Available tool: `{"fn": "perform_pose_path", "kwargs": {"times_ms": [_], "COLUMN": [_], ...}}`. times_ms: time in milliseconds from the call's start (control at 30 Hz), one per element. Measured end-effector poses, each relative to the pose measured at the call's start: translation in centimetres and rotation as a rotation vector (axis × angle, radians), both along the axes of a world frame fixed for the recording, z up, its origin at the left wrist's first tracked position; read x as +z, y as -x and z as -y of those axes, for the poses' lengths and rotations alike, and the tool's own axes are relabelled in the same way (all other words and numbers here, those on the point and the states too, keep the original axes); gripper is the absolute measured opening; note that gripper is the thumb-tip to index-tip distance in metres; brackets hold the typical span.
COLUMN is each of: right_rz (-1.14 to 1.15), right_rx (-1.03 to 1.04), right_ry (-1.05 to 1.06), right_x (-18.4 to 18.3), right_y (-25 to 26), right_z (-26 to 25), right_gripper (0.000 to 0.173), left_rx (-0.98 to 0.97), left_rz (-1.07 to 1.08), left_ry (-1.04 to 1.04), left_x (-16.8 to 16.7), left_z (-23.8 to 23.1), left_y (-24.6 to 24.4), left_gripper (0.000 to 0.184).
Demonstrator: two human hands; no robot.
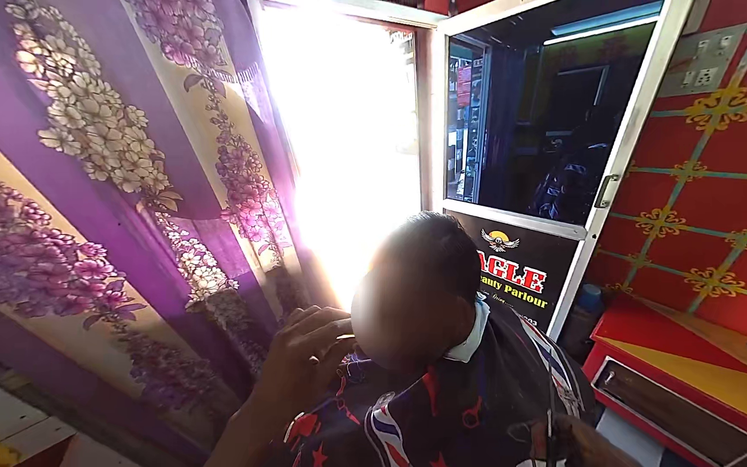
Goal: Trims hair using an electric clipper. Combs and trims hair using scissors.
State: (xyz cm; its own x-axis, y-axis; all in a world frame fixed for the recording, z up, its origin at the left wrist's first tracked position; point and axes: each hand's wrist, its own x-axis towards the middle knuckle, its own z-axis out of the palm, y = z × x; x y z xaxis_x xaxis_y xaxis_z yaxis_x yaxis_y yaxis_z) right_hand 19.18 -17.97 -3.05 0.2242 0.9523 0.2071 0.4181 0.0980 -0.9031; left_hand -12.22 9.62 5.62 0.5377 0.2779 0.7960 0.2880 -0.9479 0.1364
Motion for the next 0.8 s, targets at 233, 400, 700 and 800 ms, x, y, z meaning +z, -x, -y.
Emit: {"fn": "perform_pose_path", "kwargs": {"times_ms": [233,400,700,800], "right_rz": [0.881,1.220,1.379,1.390], "right_rx": [-0.341,-0.444,-0.465,-0.476], "right_ry": [-0.342,-0.368,-0.403,-0.399], "right_x": [5.8,10.6,11.2,11.2], "right_y": [-6.5,-5.0,-2.0,-1.3], "right_z": [-7.6,-11.1,-13.0,-13.5], "right_gripper": [0.037,0.040,0.045,0.048], "left_rx": [0.064,0.060,0.057,0.071], "left_rz": [-0.086,-0.035,0.045,0.062], "left_ry": [-0.038,-0.092,-0.168,-0.199], "left_x": [3.3,4.7,4.7,4.6], "left_z": [-1.2,-1.2,-1.6,-1.4], "left_y": [-1.6,-3.2,-3.9,-4.0], "left_gripper": [0.024,0.022,0.020,0.020]}}
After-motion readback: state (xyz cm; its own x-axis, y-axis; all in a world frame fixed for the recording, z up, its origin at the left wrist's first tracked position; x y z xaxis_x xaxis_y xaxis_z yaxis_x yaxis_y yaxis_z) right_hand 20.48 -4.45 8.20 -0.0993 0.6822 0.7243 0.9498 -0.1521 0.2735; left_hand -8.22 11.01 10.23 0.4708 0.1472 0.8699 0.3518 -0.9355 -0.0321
